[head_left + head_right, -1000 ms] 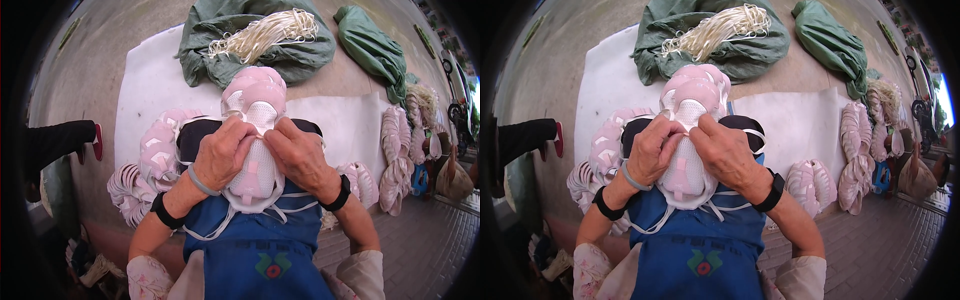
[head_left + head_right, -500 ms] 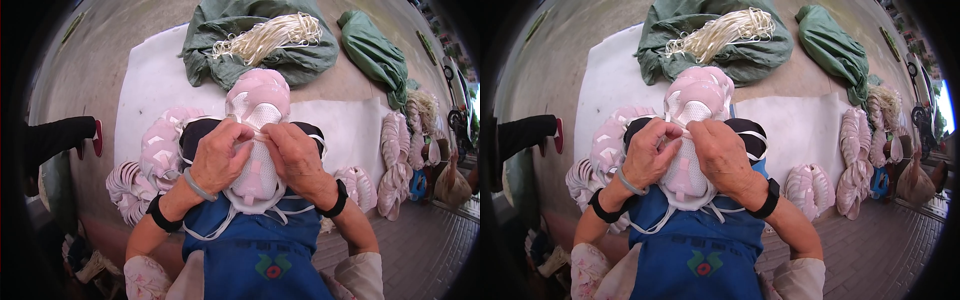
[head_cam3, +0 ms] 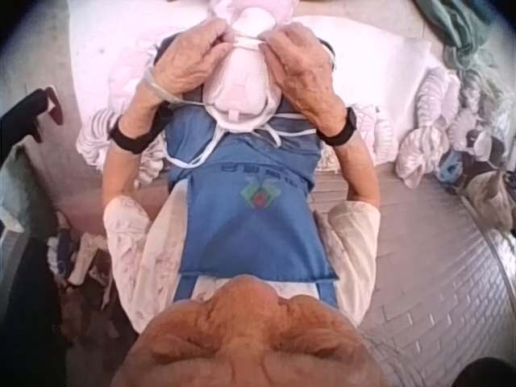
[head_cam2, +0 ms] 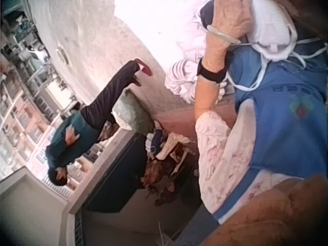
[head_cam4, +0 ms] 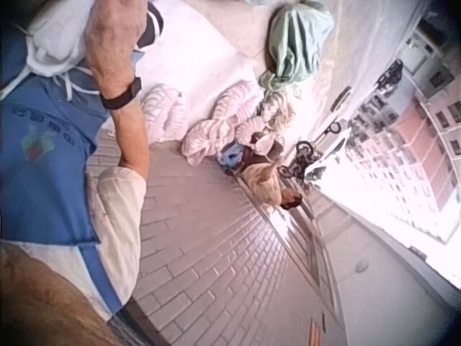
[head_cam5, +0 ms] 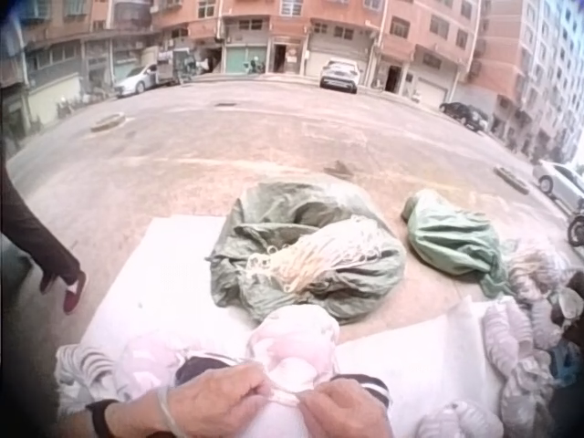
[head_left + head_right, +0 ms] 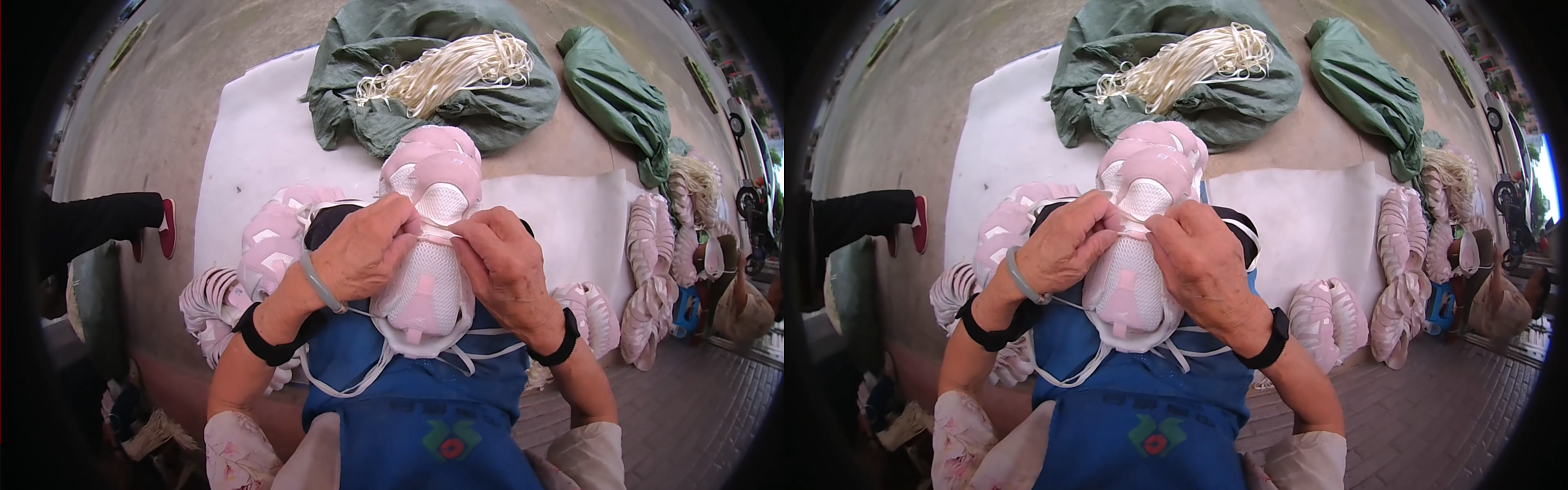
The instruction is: Lacing a pair of white and pink athletic shoes while sitting outdoors.
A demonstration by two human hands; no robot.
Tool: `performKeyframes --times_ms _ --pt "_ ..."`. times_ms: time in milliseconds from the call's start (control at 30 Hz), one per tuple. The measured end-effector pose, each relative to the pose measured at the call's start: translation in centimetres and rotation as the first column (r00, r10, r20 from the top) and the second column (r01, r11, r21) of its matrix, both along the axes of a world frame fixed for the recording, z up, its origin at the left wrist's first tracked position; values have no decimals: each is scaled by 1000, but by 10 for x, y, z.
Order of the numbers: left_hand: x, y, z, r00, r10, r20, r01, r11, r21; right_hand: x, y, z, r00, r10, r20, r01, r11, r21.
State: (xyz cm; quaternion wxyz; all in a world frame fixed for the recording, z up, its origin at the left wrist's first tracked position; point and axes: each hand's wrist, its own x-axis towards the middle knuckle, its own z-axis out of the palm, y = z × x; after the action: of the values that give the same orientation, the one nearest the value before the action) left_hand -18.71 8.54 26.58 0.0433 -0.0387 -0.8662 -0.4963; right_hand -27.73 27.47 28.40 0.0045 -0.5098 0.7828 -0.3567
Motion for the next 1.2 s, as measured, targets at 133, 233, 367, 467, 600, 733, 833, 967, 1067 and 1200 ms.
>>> performKeyframes --times_ms 133,233,367,467,600,733,833,967,1067,1200 --pt "17 -18 19 990 121 75 -118 992 -44 3 -18 8 995 59 81 -66 993 93" --pt "31 -18 18 961 245 129 -254 966 56 0 -30 5 986 148 76 -160 971 175" --pt "43 -12 13 921 319 224 -377 875 303 0 -37 4 965 230 127 -248 958 145" --pt "59 -9 12 871 375 316 -491 673 553 12 -40 6 925 210 316 -213 977 -26" --pt "61 -6 13 868 370 330 -491 553 673 26 -24 38 751 95 654 -243 960 138" --pt "64 -4 39 924 262 279 -381 570 728 54 15 121 251 271 929 -482 868 -123" --pt "68 0 61 943 277 184 -315 561 765 62 15 134 276 260 925 -504 859 -91" --pt "93 -13 75 943 252 216 -324 564 759 53 -27 58 328 148 933 -205 975 -83" --pt "99 -13 62 946 211 246 -320 481 816 42 -32 54 67 178 982 -100 980 -171" --pt "93 0 69 969 173 177 -234 402 885 44 -26 40 -50 200 978 -209 956 -206"
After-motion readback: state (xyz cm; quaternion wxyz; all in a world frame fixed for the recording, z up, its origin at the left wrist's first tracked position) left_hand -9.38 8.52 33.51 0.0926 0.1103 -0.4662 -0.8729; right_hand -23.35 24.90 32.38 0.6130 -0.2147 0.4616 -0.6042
